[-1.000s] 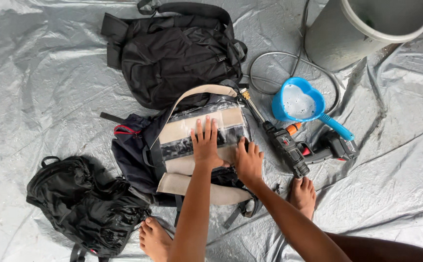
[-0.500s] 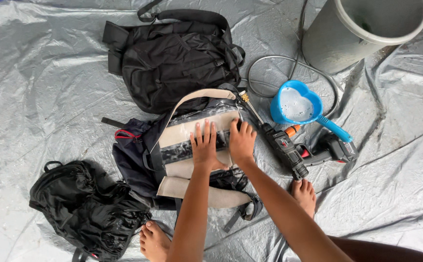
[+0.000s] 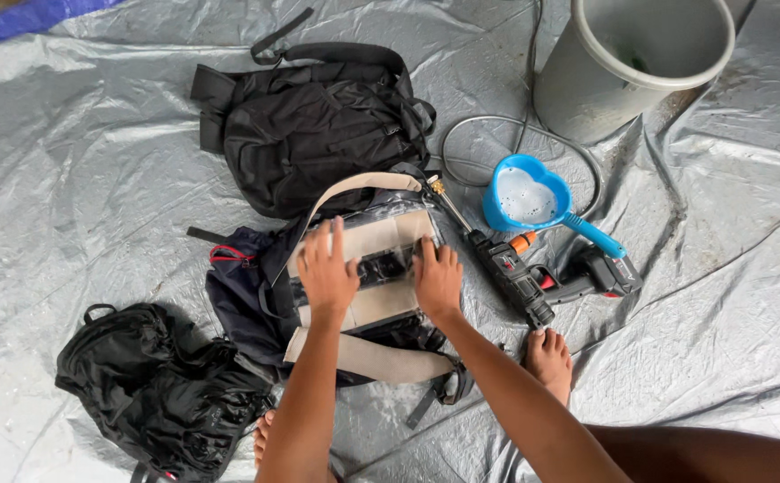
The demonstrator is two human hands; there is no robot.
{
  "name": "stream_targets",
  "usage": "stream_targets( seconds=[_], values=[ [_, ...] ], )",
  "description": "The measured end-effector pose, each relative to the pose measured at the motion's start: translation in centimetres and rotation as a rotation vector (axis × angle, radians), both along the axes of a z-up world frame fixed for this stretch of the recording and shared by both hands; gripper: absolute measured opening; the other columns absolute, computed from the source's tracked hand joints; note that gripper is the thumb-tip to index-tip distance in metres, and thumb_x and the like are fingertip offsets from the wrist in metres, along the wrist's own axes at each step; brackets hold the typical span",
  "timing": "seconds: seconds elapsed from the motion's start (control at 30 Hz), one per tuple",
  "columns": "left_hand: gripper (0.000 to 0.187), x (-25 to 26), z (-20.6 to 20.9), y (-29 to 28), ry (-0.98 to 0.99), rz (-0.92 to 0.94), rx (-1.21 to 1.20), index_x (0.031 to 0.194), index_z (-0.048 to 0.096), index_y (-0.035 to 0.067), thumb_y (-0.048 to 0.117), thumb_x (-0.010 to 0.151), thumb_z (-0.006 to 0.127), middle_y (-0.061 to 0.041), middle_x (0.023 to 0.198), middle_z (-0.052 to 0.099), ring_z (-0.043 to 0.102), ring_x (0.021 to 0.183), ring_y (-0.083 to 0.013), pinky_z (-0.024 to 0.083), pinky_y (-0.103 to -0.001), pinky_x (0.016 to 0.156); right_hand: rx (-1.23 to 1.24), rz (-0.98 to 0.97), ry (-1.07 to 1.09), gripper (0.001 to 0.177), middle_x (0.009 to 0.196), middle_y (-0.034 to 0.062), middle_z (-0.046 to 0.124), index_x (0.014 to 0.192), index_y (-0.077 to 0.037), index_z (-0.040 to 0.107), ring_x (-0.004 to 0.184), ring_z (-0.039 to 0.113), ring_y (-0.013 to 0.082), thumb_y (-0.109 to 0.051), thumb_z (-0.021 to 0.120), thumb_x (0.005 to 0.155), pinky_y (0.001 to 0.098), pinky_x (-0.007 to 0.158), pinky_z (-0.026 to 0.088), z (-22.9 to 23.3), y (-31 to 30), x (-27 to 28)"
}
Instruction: The person scrubs the back panel of a backpack with a brush and soapy water, then flips it over to scrub the front. They work on a tarp with a bucket and funnel nearby.
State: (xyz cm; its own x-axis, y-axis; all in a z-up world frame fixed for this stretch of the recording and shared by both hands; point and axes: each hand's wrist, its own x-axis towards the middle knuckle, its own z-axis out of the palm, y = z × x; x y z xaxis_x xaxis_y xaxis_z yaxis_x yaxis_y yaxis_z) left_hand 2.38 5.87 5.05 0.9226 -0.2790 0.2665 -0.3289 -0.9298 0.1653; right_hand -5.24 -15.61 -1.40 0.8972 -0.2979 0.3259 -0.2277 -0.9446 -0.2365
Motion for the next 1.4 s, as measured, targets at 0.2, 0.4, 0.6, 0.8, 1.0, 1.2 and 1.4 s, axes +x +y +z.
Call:
stream_targets(
  seconds=[0.2,0.4,0.6,0.8,1.0,1.2,1.4],
  values=[
    [0.128,3.5,-3.0,4.0,0.061,0.154,-0.139,0.18,0.025,0.008,0.024,0.077,0.098,-0.016,0.15,0.063,0.055,0.147,-0.039,0.04,-0.062,0.123,0.01,-0.035,0.031,0.059,0.114,0.0122,0.061,0.151,-0.016,0.058,0.103,0.066,0.0366,-0.038,0.076,0.099,0.051,0.077,0.058,-1.7,-2.4,1.5],
    [0.058,-0.3,-9.1,6.4,-0.019,-0.101,-0.023,0.138,0.077,0.034,0.009,0.086,0.083,0.009,0.126,0.054,0.058,0.13,-0.0219,0.052,-0.05,0.115,0.093,-0.102,0.166,0.074,0.128,0.0116,0.054,0.159,-0.021,0.046,0.117,0.061,0.0365,-0.033,0.08,0.094,0.0525,0.087,0.056,-1.5,-1.4,1.2],
    [0.033,-5.3,-6.2,6.1,-0.161,-0.112,-0.162,0.12,0.088,0.022,0.025,0.091,0.074,-0.007,0.146,0.068,0.061,0.145,-0.0345,0.047,-0.052,0.121,0.061,-0.111,0.049,0.064,0.122,0.0104,0.059,0.155,-0.018,0.055,0.108,0.066,0.0353,-0.027,0.077,0.095,0.0509,0.082,0.057,-1.3,-2.1,0.4],
    [0.095,-10.3,-4.5,1.8,-0.141,0.054,-0.094,0.154,0.068,0.006,0.082,0.099,0.053,-0.023,0.17,0.05,0.043,0.159,-0.0452,0.027,-0.064,0.13,0.056,-0.262,-0.106,0.089,0.115,0.008,0.056,0.143,-0.017,0.057,0.099,0.065,0.0352,-0.025,0.088,0.06,0.0495,0.077,0.053,-1.1,-2.2,-1.2],
    [0.127,-13.4,-3.1,0.5,0.055,-0.163,-0.149,0.179,0.03,0.016,0.103,0.088,0.04,-0.021,0.187,0.015,0.012,0.171,-0.0442,0.0,-0.067,0.132,0.244,0.163,-0.35,0.065,0.11,0.0084,0.058,0.122,-0.01,0.075,0.103,0.062,0.0351,-0.019,0.081,0.058,0.0435,0.093,0.052,1.5,-2.4,2.4],
    [0.136,-12.8,-7.9,2.4,0.048,-0.928,0.119,0.173,0.036,0.028,0.061,0.049,0.082,-0.008,0.184,0.027,0.029,0.168,-0.0332,0.022,-0.065,0.136,-0.06,0.575,0.315,0.083,0.18,0.0188,0.023,0.165,-0.035,0.054,0.169,0.025,0.0474,-0.023,0.083,0.088,0.0585,0.121,0.048,4.8,-2.1,9.3],
    [0.111,-9.6,-2.2,2.9,0.17,-0.632,0.124,0.168,0.044,0.036,0.046,0.064,0.079,-0.004,0.185,0.021,0.017,0.171,-0.0395,0.015,-0.072,0.134,-0.17,0.576,0.474,0.123,0.173,0.0184,0.041,0.176,-0.051,0.026,0.159,0.043,0.0415,-0.073,0.083,0.069,0.0596,0.107,0.046,4.2,-2.6,10.9]
  ],
)
